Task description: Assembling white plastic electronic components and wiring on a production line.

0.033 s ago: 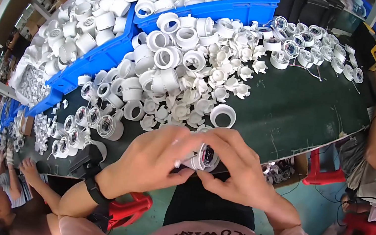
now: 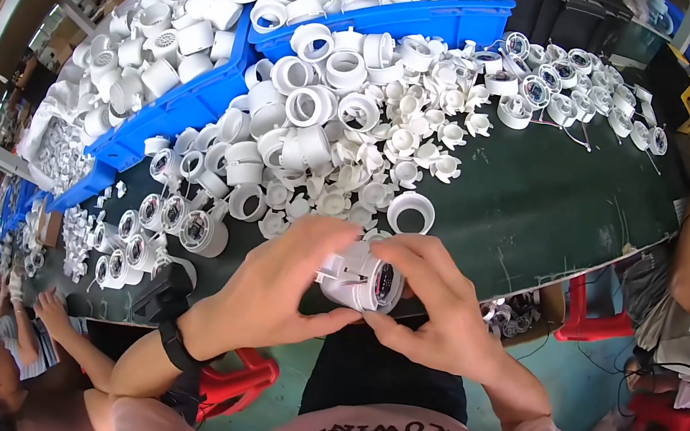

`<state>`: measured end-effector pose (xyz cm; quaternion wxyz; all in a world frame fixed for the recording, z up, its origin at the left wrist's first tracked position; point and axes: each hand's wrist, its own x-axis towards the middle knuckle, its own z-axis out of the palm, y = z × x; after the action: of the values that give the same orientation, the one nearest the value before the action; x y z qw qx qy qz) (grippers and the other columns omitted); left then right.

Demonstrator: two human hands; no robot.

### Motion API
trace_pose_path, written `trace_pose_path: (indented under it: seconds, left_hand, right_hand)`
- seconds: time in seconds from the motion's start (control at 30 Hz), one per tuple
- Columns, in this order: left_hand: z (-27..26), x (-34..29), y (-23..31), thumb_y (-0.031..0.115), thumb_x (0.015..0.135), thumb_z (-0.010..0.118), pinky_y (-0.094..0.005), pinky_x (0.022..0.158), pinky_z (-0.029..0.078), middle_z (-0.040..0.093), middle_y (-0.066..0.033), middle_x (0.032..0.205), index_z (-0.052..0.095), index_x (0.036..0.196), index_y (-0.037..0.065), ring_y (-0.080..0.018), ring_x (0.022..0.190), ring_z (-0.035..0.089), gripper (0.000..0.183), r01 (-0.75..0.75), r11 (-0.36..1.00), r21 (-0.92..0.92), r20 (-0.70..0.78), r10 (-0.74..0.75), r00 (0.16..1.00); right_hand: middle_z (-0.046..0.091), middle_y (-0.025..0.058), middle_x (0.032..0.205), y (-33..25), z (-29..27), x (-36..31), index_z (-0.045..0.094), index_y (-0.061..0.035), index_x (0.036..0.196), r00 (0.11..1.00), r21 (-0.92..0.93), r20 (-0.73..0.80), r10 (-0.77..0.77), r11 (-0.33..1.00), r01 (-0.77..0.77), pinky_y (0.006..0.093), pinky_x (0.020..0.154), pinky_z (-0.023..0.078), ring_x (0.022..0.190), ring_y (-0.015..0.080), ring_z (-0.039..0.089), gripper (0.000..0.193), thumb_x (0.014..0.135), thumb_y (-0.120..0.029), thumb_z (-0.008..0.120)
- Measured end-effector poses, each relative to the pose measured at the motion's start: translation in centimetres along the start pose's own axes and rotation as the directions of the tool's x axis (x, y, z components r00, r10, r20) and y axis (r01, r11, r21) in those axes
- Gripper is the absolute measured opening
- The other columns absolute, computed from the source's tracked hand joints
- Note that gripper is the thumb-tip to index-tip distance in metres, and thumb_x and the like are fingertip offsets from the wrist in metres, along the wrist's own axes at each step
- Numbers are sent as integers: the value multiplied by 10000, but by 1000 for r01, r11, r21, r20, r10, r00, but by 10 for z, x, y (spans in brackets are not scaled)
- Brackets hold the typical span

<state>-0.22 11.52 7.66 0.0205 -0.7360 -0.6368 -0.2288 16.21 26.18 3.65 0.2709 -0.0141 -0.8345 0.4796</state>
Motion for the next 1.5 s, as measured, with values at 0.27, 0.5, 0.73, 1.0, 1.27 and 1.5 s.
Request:
trace_pose_path:
  seconds: [0.27, 0.5, 0.73, 1.0, 1.27, 1.5]
  left_hand:
    - [51, -34, 25, 278, 918, 558, -306, 859, 417, 480, -126, 1194, 361, 1333, 1, -183, 1029, 500, 536, 272, 455, -848, -14, -532, 847]
    - [68, -37, 23, 251, 900, 566, -321, 861, 417, 475, -128, 1156, 383, 1286, -10, -187, 997, 498, 501, 90, 579, -810, -228, -453, 862]
    - [55, -29, 37, 90, 844, 656, -309, 903, 430, 487, -123, 1193, 375, 1321, -8, -172, 1067, 499, 563, 320, 394, -861, -17, -653, 757]
    - [7, -115, 11, 192, 924, 574, -219, 774, 431, 572, -10, 939, 486, 1231, -9, -82, 862, 524, 378, 546, 21, -838, 137, -959, 247]
    - [7, -172, -50, 238, 959, 555, -217, 744, 403, 616, 8, 963, 615, 1158, -34, -50, 811, 480, 342, 761, 393, -517, -178, -918, 354]
    - [-17, -115, -24, 92, 757, 696, -368, 715, 451, 569, -144, 939, 578, 1044, 6, -298, 827, 554, 322, 763, 611, 212, -589, -543, 599]
  right_hand:
    - [470, 144, 1201, 5, 15, -14, 475, 2, 1306, 997, 287, 63, 51, 955, -67, 292, 730, 526, 910, 183, 577, 617, 762, -72, 755]
    - [473, 142, 1182, 6, 14, -12, 453, 7, 1335, 996, 238, 85, -13, 971, -8, 289, 708, 530, 885, 179, 573, 666, 767, -133, 771]
    - [467, 159, 1120, 1, 23, -10, 477, -2, 1296, 993, -92, 113, -11, 996, 21, 329, 673, 517, 884, 262, 587, 662, 732, -158, 788]
    - [583, 206, 1034, 119, -103, 63, 542, 0, 1144, 960, -798, -281, 1, 555, -235, 415, 795, 496, 960, 367, 586, 476, 765, -226, 722]
    - [526, 187, 1101, 194, -131, 101, 492, -9, 1191, 944, -840, -309, 118, 433, -329, 435, 784, 517, 949, 373, 601, 537, 751, -244, 691]
    - [465, 228, 1178, 155, -133, 44, 579, -129, 1164, 996, -879, -93, 10, 469, -87, 437, 806, 508, 964, 384, 583, 405, 761, -141, 615]
